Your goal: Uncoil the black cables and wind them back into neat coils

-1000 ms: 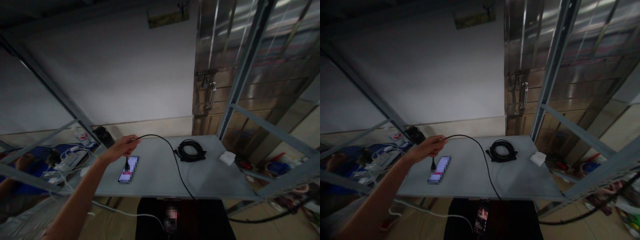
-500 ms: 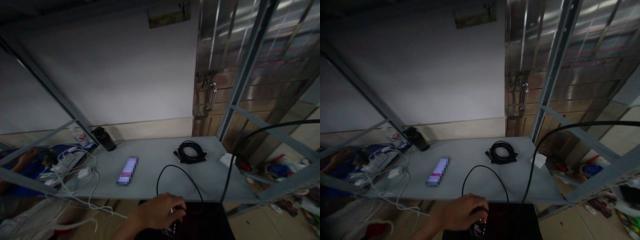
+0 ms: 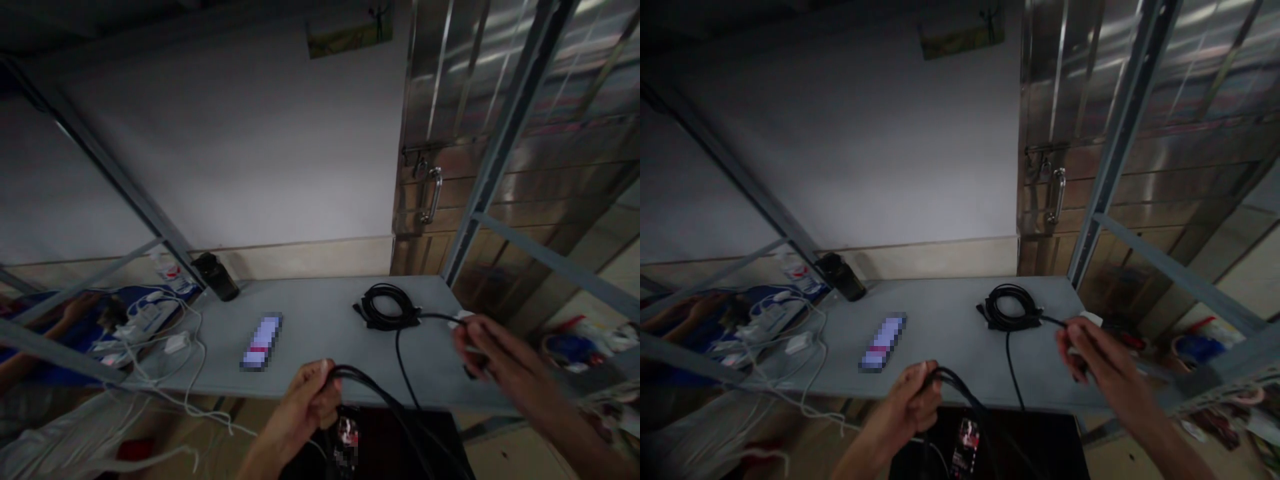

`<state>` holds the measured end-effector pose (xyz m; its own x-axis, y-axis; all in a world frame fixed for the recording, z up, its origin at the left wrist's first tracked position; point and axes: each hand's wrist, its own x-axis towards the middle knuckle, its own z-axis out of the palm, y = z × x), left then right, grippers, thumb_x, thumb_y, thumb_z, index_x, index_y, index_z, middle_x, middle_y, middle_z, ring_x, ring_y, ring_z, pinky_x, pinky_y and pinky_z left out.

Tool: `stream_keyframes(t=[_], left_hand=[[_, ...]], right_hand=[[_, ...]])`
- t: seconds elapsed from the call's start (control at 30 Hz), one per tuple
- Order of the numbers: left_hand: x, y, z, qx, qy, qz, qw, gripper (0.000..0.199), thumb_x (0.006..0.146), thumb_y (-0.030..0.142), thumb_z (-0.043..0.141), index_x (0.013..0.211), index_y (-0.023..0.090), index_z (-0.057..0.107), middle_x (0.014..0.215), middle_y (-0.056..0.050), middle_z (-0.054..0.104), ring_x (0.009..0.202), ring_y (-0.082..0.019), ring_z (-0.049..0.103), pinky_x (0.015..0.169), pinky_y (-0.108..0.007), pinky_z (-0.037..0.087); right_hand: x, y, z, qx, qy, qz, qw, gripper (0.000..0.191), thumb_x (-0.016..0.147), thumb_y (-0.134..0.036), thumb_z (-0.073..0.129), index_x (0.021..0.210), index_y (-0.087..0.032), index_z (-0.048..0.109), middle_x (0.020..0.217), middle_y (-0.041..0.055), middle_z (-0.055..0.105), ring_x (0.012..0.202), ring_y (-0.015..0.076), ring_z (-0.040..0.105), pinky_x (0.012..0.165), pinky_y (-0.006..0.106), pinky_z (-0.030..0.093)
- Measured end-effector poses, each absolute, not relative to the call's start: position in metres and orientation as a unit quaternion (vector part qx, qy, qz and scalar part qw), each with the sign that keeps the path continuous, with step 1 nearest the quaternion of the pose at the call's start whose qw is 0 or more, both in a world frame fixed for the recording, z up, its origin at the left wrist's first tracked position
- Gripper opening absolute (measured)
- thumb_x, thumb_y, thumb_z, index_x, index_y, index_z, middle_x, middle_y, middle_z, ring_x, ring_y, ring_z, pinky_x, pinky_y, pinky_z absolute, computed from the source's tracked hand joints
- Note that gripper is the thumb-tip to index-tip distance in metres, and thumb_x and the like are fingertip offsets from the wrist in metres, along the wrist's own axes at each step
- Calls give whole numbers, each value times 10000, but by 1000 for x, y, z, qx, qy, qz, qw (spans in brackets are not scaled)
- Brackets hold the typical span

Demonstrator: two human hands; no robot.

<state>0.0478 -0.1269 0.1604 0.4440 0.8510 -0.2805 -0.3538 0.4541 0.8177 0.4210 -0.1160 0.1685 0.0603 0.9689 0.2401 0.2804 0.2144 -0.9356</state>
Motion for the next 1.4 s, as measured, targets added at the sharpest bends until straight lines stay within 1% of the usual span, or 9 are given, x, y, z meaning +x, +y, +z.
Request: stream_keyframes(t=[0.13, 0.27, 0.47, 0.63, 0.77, 0.97, 1.07, 1.2, 1.4], left_hand=[[74, -122, 129, 119, 320, 481, 807, 505, 830, 534, 970, 942, 159, 651, 638, 134, 254, 494, -41, 163, 422, -158, 185], [92, -129, 94, -46, 307, 531, 789, 215, 1073, 299, 736, 992, 130, 630, 665, 120, 295, 457, -25, 278, 413, -156, 214], [98, -150, 56, -79, 367, 574, 728, 146, 1138, 225, 574, 1102, 113, 661, 694, 88, 371, 509, -64, 417, 497, -206, 386], [97, -153, 57, -98, 386, 584, 707, 149, 1126, 164, 545, 1074, 121, 677, 725, 52, 451, 558, -81, 490, 554, -202, 479], [100, -148, 65, -148, 356, 604, 698, 232, 1110, 75, 468, 1007, 115, 672, 742, 28, 500, 573, -74, 520, 565, -177, 493], [100, -149, 70, -66, 363, 560, 742, 50, 1024, 154, 708, 992, 115, 714, 744, 22, 582, 585, -83, 554, 575, -208, 503], [91, -157, 70, 71, 415, 516, 746, 360, 865, 313, 940, 1112, 113, 770, 801, -15, 683, 664, -131, 645, 610, -256, 548], [81, -166, 70, 235, 465, 474, 710, 757, 767, 586, 986, 1337, 164, 720, 894, -81, 769, 768, -236, 755, 627, -319, 600], [77, -174, 73, 307, 494, 518, 627, 958, 833, 572, 943, 1630, 325, 472, 1207, -147, 807, 824, -279, 830, 716, -370, 644]], right_hand=[[356, -125, 102, -467, -394, 610, 504, 561, 951, -763, 771, 991, -206, 718, 1119, 158, 783, 1008, 295, 777, 437, 195, 400], [303, -147, 49, -458, -191, 698, 516, 777, 587, -810, 1005, 944, -198, 688, 955, 145, 821, 775, 300, 797, 379, 198, 375], [267, -172, -7, -383, 28, 718, 580, 687, 416, -527, 1145, 894, -191, 784, 832, 62, 827, 713, 248, 799, 686, 324, 636], [278, -178, -9, -287, 40, 788, 544, 566, 582, -603, 1067, 898, -207, 815, 799, 30, 807, 724, 240, 780, 766, 382, 646], [277, -180, 32, -265, 7, 778, 570, 729, 720, -849, 914, 1033, -198, 816, 852, 37, 766, 775, 226, 743, 804, 388, 634], [279, -182, 72, -389, -57, 711, 583, 664, 686, -697, 1034, 1061, -237, 735, 599, -101, 490, 425, 70, 374, 427, 207, 364], [288, -181, 89, -438, -50, 702, 559, 754, 656, -782, 1008, 1116, -272, 695, 646, -91, 543, 436, 56, 371, 424, 169, 314], [288, -171, 114, -384, -101, 702, 591, 703, 762, -820, 926, 883, -230, 564, 543, -132, 323, 410, 30, 174, 395, 147, 205], [279, -159, 125, -314, -197, 707, 602, 681, 941, -832, 754, 821, -234, 452, 534, -133, 268, 415, 40, 83, 367, 163, 132]])
